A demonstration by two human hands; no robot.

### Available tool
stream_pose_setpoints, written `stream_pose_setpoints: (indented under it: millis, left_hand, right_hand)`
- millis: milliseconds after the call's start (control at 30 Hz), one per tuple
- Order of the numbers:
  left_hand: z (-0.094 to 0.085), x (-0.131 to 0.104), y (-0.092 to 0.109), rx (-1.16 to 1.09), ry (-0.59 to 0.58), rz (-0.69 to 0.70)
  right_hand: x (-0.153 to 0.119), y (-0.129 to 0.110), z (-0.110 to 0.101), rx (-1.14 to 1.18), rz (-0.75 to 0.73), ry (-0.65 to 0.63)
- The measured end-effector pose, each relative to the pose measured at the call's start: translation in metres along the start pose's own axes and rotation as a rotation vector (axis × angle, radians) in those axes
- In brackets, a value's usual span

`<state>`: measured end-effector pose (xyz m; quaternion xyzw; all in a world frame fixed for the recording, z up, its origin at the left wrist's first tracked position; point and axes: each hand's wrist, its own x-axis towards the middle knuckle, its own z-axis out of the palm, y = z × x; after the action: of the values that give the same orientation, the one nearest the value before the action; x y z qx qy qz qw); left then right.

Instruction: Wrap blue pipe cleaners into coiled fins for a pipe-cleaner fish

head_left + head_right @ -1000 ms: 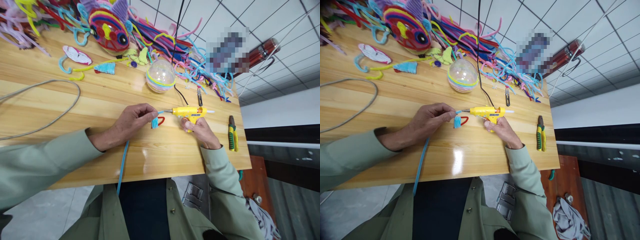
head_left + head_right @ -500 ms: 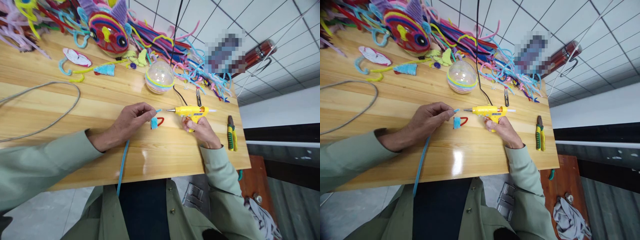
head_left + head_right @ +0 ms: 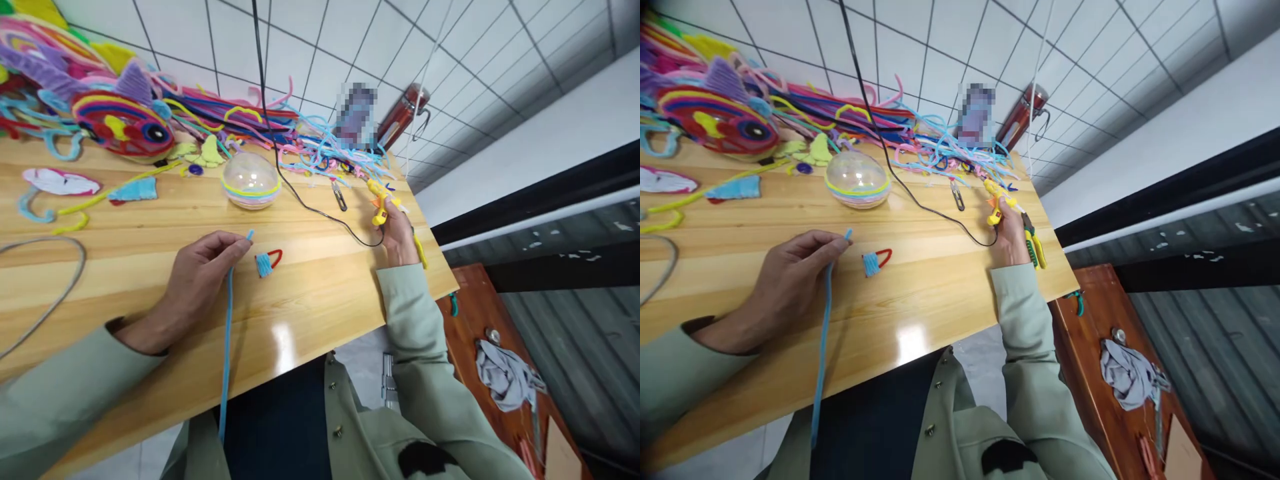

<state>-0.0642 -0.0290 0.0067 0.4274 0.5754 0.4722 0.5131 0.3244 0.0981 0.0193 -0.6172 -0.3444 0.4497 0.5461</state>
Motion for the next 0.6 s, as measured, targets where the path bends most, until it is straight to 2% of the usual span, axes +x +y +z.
stream_pose_setpoints:
  millis: [167,267,433,533,567,600]
  left_hand:
    - [0.001,0.001,-0.002,-0.097,-0.006,-0.086]
    - [0.001,0.000,-0.002,-0.122,-0.027,-0.072]
    - [0.002,0.000,-0.001,-0.148,-0.037,-0.053]
    - [0.005,-0.002,0.003,-0.159,-0.032,-0.018]
    - [0.006,-0.003,0.005,-0.168,-0.032,0.004]
    - [0.007,-0.004,0.008,-0.166,-0.041,0.025]
  right_hand:
    - [0.009,0.002,0.004,-0.036,0.109,0.068]
    - [0.008,0.002,0.005,-0.084,0.099,0.102]
    - [-0.008,-0.004,-0.008,-0.236,0.059,0.137]
    - [-0.038,-0.008,0.001,-0.351,-0.122,0.159]
    - [-0.053,-0.009,0.010,-0.438,-0.290,0.117]
    - [-0.071,-0.009,0.023,-0.494,-0.443,0.000]
